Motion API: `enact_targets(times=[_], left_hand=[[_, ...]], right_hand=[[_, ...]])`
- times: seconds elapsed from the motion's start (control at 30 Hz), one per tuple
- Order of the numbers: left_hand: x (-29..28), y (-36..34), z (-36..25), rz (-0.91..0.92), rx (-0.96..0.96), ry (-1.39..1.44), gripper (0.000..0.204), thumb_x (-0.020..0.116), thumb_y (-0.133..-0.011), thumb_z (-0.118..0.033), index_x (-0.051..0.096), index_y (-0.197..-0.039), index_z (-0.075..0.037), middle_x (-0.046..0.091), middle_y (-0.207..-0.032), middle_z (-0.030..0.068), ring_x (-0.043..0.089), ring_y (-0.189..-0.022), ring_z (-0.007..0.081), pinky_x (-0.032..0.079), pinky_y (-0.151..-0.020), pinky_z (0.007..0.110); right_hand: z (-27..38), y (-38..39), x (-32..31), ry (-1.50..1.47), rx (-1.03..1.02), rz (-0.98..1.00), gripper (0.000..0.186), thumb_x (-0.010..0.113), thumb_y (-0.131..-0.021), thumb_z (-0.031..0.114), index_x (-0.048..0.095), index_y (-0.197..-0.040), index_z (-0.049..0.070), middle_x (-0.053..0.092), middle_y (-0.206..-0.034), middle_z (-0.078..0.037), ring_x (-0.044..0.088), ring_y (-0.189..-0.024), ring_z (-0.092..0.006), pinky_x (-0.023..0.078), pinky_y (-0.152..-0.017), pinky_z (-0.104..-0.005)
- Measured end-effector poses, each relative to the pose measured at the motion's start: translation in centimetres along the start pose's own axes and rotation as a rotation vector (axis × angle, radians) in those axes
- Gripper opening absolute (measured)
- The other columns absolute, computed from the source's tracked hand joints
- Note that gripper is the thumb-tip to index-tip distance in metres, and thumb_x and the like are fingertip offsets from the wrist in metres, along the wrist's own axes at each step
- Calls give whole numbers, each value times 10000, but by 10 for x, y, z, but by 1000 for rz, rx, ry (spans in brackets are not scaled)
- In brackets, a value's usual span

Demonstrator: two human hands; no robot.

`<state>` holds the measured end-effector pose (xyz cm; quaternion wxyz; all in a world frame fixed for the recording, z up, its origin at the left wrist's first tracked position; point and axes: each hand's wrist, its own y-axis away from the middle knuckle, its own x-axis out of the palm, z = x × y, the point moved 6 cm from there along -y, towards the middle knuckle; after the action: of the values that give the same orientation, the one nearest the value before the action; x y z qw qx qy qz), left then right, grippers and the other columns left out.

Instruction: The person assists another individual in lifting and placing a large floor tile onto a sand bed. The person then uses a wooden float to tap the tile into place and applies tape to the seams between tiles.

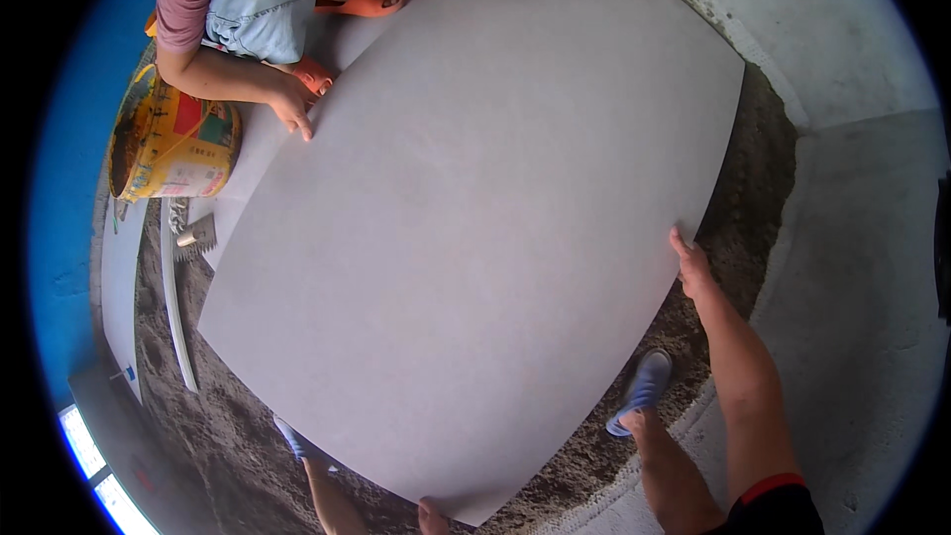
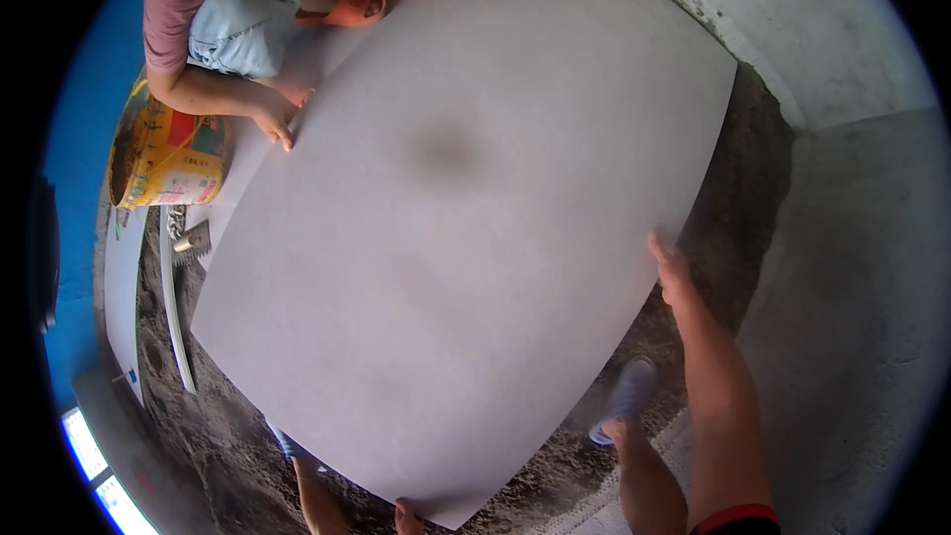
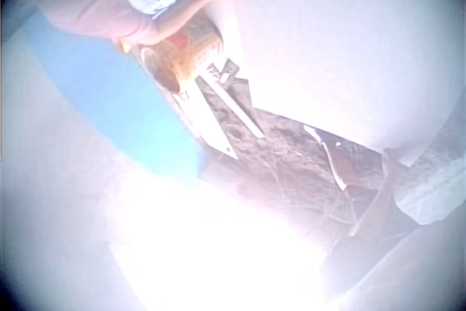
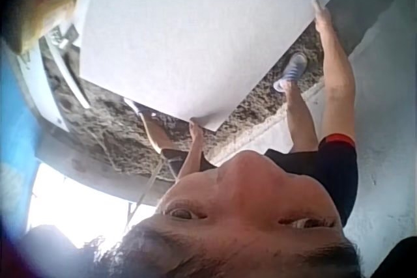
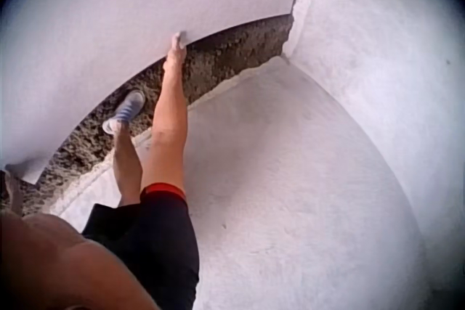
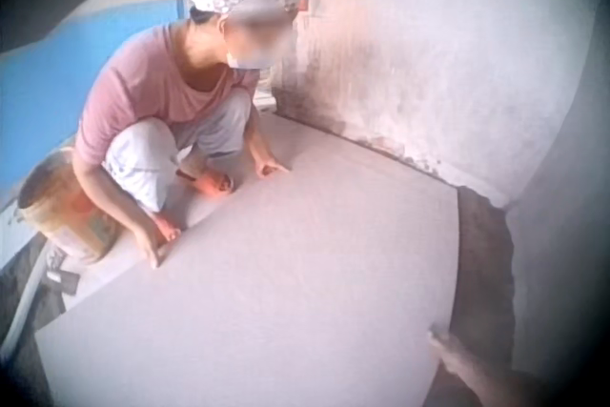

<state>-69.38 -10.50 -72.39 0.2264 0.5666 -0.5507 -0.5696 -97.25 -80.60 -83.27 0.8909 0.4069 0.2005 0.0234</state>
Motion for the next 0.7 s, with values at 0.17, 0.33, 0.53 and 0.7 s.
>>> enact_targets(times=[0.17, 0.33, 0.53, 0.7], left_hand=[[1, -9, 5, 95, -125, -108, 488, 429, -1011, -403, 461, -1352, -55, 554, -1227, 125, 534, -1046, 213, 472, -842, 361], [-21, -27, 29, 54, 1, -294, 525, 437, -1005, -416, 407, -1392, -63, 537, -1257, 129, 519, -1081, 220, 463, -865, 355], [-51, -95, 88, 131, 23, -116, 573, 435, -1001, -433, 334, -1431, -67, 528, -1259, 118, 520, -1063, 223, 470, -851, 347], [23, -49, 48, 206, 41, -235, 571, 430, -1002, -439, 337, -1425, -67, 518, -1251, 110, 524, -1029, 219, 477, -830, 354]], right_hand=[[-7, -13, -8, 3, -19, -14, 834, 685, -763, 633, 435, -1378, 127, 489, -1347, -55, 443, -1240, -233, 359, -984, -468], [-14, -25, 1, 12, -14, 2, 819, 691, -770, 614, 436, -1378, 126, 497, -1338, -53, 451, -1232, -230, 367, -988, -456], [-12, -29, -8, -36, -1, 13, 800, 698, -795, 563, 427, -1389, 101, 486, -1356, -62, 451, -1239, -232, 362, -1001, -454], [-6, -22, -34, -18, 7, -66, 877, 729, -771, 542, 387, -1385, 17, 476, -1349, -134, 442, -1250, -256, 371, -1018, -445]])
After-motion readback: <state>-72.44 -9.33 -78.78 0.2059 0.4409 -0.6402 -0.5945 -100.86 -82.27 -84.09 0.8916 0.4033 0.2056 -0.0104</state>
